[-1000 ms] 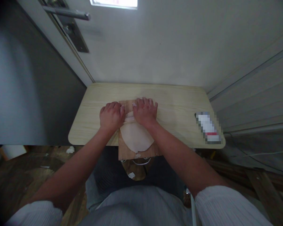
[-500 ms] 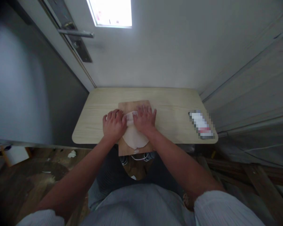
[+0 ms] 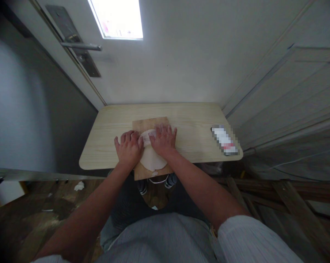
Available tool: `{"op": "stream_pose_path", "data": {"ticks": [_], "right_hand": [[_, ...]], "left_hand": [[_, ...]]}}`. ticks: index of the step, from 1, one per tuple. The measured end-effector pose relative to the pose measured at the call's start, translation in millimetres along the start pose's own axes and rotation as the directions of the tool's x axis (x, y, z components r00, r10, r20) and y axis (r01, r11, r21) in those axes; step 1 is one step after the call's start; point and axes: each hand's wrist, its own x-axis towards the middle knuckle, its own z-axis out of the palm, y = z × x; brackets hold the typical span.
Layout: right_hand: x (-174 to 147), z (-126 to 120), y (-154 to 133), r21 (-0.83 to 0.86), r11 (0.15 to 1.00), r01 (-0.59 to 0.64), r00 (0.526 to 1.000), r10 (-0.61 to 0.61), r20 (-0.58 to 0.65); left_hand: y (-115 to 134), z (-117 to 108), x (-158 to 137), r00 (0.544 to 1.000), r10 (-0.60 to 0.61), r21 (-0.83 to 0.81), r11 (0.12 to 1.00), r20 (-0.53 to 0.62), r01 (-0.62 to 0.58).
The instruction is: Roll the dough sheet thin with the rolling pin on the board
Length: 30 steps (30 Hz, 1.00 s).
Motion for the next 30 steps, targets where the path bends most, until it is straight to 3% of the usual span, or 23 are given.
{"op": "stream_pose_path", "data": {"ticks": [16,30], "right_hand": [[35.9,-0.7,-3.6,0.01,1.0,0.014,0.999,-0.015,0.042],[56.6,3.4,-4.5,0.028,0.999,0.02,1.0,-0.02,0.005]], "left_hand": [[-11.2,8.9,42.8,0.998,-0.005,0.038,0.999,0.058,0.003],[-15.9,11.1,65.7,0.994,-0.013,0.002,1.0,0.113,0.013]]}}
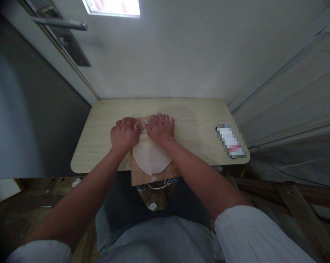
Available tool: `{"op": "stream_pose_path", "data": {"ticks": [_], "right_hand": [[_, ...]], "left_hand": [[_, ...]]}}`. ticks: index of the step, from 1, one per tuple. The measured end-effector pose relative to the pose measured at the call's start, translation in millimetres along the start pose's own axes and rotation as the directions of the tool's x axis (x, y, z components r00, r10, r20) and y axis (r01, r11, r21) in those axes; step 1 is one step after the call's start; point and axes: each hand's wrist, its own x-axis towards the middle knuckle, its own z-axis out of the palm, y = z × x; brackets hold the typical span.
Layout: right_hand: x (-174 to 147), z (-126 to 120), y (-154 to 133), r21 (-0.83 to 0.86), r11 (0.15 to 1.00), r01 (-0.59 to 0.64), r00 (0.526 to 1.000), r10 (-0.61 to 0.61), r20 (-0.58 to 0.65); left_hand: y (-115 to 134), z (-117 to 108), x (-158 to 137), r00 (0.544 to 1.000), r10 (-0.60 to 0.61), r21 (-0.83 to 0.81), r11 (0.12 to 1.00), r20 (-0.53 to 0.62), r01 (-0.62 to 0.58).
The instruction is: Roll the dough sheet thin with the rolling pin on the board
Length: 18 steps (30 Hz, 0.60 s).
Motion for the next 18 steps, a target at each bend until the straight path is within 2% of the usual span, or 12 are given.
{"op": "stream_pose_path", "data": {"ticks": [18], "right_hand": [[23.6,8.1,-0.7,0.01,1.0,0.0,1.0,0.0,-0.012]], "left_hand": [[-7.8,9.6,23.1,1.0,-0.009,0.037,0.999,0.017,0.008]]}}
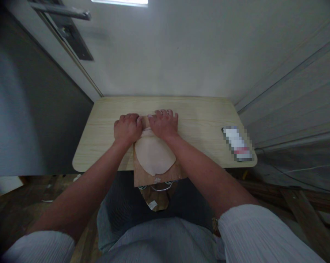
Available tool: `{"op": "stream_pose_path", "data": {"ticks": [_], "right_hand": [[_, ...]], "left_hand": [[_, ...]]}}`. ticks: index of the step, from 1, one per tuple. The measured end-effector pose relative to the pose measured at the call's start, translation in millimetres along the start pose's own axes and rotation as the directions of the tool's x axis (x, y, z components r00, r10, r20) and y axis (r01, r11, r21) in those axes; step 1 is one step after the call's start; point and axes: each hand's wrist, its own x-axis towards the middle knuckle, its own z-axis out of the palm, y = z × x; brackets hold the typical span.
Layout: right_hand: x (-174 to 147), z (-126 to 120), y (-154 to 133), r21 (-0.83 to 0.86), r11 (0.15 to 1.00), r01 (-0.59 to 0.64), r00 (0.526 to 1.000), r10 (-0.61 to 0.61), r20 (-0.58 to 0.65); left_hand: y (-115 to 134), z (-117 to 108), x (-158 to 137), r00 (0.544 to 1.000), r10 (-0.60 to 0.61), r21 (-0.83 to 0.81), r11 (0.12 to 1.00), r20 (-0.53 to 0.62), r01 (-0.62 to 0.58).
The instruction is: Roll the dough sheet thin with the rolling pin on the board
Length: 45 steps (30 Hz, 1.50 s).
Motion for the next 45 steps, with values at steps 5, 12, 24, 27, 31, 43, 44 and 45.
{"op": "stream_pose_path", "data": {"ticks": [5,12,24,27,31,43,44,45], "right_hand": [[6.2,1.6,0.5,0.009,1.0,-0.012,1.0,0.012,-0.009],[15.8,3.5,0.5,0.009,1.0,-0.014,1.0,0.014,-0.01],[32.3,5.0,-1.4,-0.032,0.999,-0.042,0.998,0.044,0.052],[37.1,4.4,-1.9,-0.006,0.999,-0.05,0.996,0.051,0.068],[44.7,6.5,-2.0,0.002,0.999,-0.052,0.995,0.052,0.081],[56.2,15.1,0.6,0.047,0.995,-0.083,0.994,0.079,0.078],[54.9,14.7,0.8,0.046,0.995,-0.084,0.994,0.081,0.078],[53.3,14.2,1.1,0.045,0.995,-0.085,0.993,0.081,0.08]], "left_hand": [[-1.7,3.4,5.9,1.0,0.008,0.002,1.0,-0.015,-0.008],[-2.7,5.7,14.3,1.0,-0.001,0.001,1.0,-0.008,0.001],[-4.3,5.0,30.0,0.997,-0.021,0.018,1.0,0.072,0.02],[-4.7,4.0,34.8,0.995,-0.028,0.052,0.998,0.099,0.023],[-6.2,5.3,41.5,0.995,-0.03,0.067,0.997,0.092,0.024],[-7.8,9.0,50.1,0.995,-0.031,0.058,0.998,0.09,0.026],[-7.7,8.7,48.8,0.995,-0.032,0.058,0.998,0.091,0.027],[-7.4,8.3,47.3,0.995,-0.031,0.056,0.998,0.09,0.026]]}}
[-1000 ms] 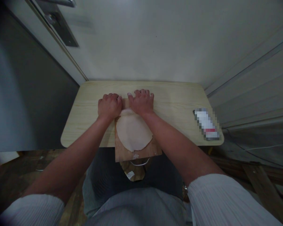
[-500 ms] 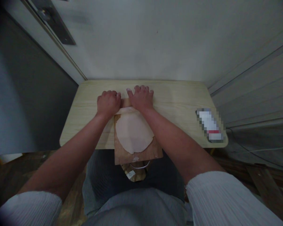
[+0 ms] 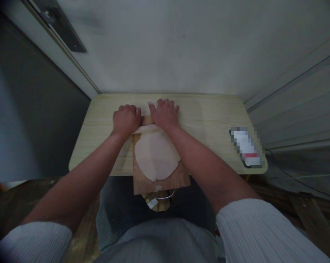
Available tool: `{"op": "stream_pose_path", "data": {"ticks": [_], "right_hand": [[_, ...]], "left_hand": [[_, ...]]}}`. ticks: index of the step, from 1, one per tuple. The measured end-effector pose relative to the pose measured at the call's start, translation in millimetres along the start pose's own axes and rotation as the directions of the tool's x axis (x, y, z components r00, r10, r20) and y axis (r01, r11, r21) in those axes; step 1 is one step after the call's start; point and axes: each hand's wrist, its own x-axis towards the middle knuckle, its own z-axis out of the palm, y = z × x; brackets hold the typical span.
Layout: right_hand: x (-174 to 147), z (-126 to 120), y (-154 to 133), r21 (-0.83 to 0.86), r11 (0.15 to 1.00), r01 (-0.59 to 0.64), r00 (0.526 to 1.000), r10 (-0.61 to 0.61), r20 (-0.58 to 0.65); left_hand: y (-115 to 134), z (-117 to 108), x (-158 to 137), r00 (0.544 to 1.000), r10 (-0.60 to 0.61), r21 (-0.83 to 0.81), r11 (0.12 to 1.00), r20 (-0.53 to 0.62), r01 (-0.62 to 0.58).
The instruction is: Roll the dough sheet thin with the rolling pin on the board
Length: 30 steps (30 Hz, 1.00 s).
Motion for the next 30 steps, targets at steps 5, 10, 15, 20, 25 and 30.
{"op": "stream_pose_path", "data": {"ticks": [5,10,15,20,25,30], "right_hand": [[-10.3,-3.3,1.8,-0.007,1.0,0.017,1.0,-0.017,0.011],[-25.4,-6.3,3.5,-0.014,1.0,0.005,1.0,-0.005,0.017],[-47.5,-9.4,5.3,-0.019,1.0,0.0,1.0,0.0,0.004],[-74.8,-10.9,8.8,-0.053,0.998,0.029,0.999,-0.031,-0.019],[-107.6,-17.4,17.3,-0.095,0.993,0.076,0.997,-0.079,-0.022],[-125.6,-25.4,28.9,-0.057,0.992,0.108,0.993,-0.11,-0.034]], "left_hand": [[2.4,-2.9,-12.5,1.0,0.025,-0.012,1.0,-0.013,-0.025],[7.1,-6.7,-29.5,1.0,0.014,-0.012,1.0,-0.021,-0.015],[10.8,-9.5,-50.3,0.999,0.014,-0.029,0.999,-0.045,-0.015],[15.5,-10.2,-78.6,0.992,0.044,-0.04,0.998,-0.119,-0.049],[12.1,-16.2,-111.9,0.99,0.077,-0.042,0.996,-0.117,-0.082],[5.6,-24.5,-127.6,0.998,0.045,0.041,0.998,-0.036,-0.044]]}}
